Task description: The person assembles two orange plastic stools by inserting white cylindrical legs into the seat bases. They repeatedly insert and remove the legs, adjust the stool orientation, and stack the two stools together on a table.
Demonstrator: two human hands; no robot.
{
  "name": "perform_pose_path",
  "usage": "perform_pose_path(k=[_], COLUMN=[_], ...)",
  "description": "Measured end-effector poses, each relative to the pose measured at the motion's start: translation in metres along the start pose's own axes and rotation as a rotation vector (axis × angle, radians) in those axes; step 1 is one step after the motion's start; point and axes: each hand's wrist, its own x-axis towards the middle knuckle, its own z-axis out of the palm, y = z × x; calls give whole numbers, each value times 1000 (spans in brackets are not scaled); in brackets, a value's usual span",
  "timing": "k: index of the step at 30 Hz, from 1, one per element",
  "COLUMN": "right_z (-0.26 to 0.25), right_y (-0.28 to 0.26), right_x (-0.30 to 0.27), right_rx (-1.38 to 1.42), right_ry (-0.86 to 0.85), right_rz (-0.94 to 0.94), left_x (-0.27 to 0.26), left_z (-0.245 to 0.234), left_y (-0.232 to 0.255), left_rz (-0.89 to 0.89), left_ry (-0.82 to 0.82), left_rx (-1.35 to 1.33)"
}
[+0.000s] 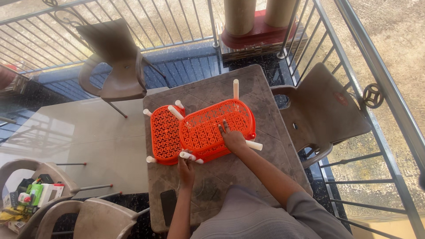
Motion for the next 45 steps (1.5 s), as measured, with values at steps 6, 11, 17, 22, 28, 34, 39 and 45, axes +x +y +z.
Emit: perform_pose_path(k=[6,11,17,22,28,34,39,45], right_z=[-12,-15,-16,-8,3,-30,-90,-114], right_y=[-3,-2,-3,-4,18,109,139,134], right_x=[-3,-5,-6,-14,-8,34,60,81], right_rx=[-6,-18,-32,-36,207,726,652,414], right_ry=[-73,-115,-41,34,174,594,534,480], right_rz=[17,9,4,-5,-62,325,357,357], left_x=[4,50,89,63,51,48,61,71], left_z=[9,-21,-27,29,63,68,87,98], left_y=[23,45,52,34,5,14,37,46], left_rz=[-68,-181,-129,-66,86,139,61,25], left_ry=[180,405,324,-184,-529,-594,-784,-893], left_rx=[156,6,-76,517,681,811,920,1018])
